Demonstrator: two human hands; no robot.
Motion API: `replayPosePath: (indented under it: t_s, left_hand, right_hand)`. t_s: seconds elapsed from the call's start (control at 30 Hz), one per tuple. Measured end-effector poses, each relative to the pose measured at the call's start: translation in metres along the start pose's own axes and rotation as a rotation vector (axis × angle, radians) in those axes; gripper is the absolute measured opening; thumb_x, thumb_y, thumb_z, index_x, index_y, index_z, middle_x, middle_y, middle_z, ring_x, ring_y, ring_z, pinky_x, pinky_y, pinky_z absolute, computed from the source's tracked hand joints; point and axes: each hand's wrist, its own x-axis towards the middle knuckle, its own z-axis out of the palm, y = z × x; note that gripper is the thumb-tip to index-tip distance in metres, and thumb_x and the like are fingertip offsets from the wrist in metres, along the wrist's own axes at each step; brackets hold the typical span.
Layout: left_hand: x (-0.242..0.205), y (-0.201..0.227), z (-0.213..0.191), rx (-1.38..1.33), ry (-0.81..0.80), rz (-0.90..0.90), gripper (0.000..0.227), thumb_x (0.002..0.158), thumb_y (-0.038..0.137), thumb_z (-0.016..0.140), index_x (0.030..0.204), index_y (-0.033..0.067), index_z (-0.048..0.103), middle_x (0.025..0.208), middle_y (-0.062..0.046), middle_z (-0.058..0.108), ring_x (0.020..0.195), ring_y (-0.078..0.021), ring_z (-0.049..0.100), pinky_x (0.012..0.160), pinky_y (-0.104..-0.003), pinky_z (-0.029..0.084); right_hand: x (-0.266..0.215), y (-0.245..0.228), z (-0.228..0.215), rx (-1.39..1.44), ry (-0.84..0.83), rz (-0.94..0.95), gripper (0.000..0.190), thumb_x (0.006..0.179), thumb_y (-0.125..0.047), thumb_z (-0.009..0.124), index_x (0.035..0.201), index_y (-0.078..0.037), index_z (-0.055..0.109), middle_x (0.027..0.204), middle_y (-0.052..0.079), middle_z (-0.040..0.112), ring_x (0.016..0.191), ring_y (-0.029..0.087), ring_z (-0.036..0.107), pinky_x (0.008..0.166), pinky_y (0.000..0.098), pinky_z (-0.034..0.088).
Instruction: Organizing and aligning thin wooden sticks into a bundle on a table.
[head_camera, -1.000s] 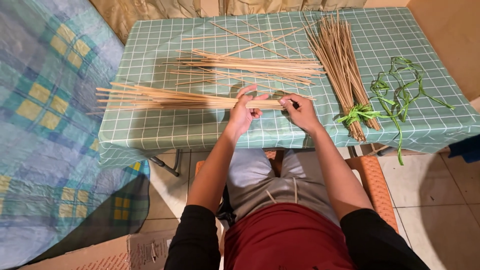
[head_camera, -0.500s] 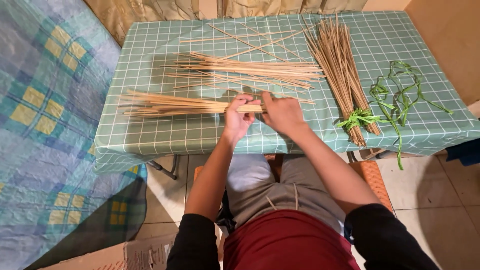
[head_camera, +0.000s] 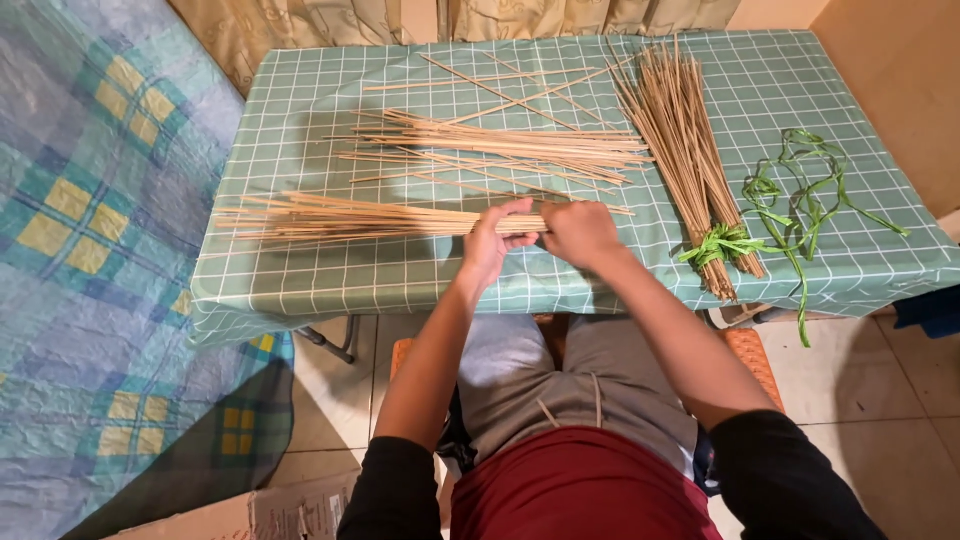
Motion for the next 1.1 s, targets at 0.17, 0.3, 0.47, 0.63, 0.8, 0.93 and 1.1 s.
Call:
replayPosePath:
  t_s: [0.17,0.3,0.47,0.63,0.8,0.93,1.1]
  left_hand:
    - [-0.016,0.022,0.011,-0.034,-0.023,0.036,0.050,0.094,0.025,0.054,0.141,0.0081,0.059,0.129,-0.024,0.067,0.073,-0.0327,0.077,0.062,-0.033,0.069]
    - [-0.012,0.016,0.005,-0.062,-0.031,0.038,0.047,0.093,0.022,0.052,0.137,0.0077,0.060,0.123,-0.024,0.069,0.069,-0.0347,0.076,0.057,-0.035,0.069]
    - [-0.012,0.016,0.005,-0.049,-0.037,0.041,0.045,0.093,0.023,0.053,0.134,0.0078,0.062,0.121,-0.024,0.070,0.069,-0.0349,0.076,0.056,-0.036,0.069]
    - [-0.012,0.012,0.004,-0.050,-0.023,0.049,0.042,0.094,0.021,0.052,0.131,0.0049,0.062,0.115,-0.025,0.070,0.066,-0.0349,0.076,0.053,-0.034,0.068]
    - [0.000,0.002,-0.004,-0.072,-0.019,0.068,0.035,0.093,0.020,0.055,0.123,0.0038,0.065,0.104,-0.023,0.071,0.063,-0.0378,0.075,0.051,-0.037,0.068]
    - [-0.006,0.007,0.000,-0.093,-0.010,0.073,0.029,0.093,0.017,0.055,0.118,0.0038,0.064,0.090,-0.017,0.065,0.059,-0.0372,0.073,0.048,-0.037,0.067]
    - [-0.016,0.018,0.010,-0.093,-0.051,0.056,0.041,0.095,0.017,0.055,0.135,0.0092,0.057,0.087,-0.013,0.062,0.062,-0.0354,0.074,0.052,-0.035,0.068]
  right_hand:
    - [-0.025,0.014,-0.065,0.711,0.090,-0.210,0.044,0.086,-0.023,0.076,0.125,-0.002,0.072,0.097,0.027,0.072,0.103,0.049,0.067,0.093,0.0599,0.050]
    - [-0.029,0.095,-0.001,0.375,0.287,0.143,0.022,0.096,-0.034,0.076,0.115,-0.023,0.082,0.117,0.016,0.071,0.112,0.043,0.065,0.098,0.0559,0.050]
    - [-0.040,0.121,0.049,0.178,0.156,0.418,0.027,0.090,-0.045,0.077,0.116,-0.039,0.078,0.135,0.003,0.059,0.127,0.039,0.051,0.105,0.0650,0.037]
    - [-0.041,0.112,0.057,0.126,0.258,0.362,0.007,0.092,-0.038,0.078,0.098,-0.037,0.081,0.108,-0.007,0.071,0.115,0.027,0.060,0.104,0.0542,0.037]
    - [-0.040,0.129,0.055,0.397,0.485,0.300,0.004,0.098,-0.030,0.078,0.096,-0.031,0.080,0.089,-0.001,0.073,0.087,0.029,0.071,0.078,0.0420,0.055]
    - [-0.053,0.125,0.028,0.546,0.556,0.222,0.007,0.097,-0.019,0.082,0.101,-0.024,0.082,0.086,0.004,0.070,0.078,0.031,0.069,0.070,0.0382,0.053]
    - [-0.071,0.074,-0.016,0.800,0.585,0.138,0.011,0.093,-0.002,0.080,0.096,-0.012,0.082,0.079,0.016,0.067,0.074,0.034,0.066,0.066,0.0362,0.048]
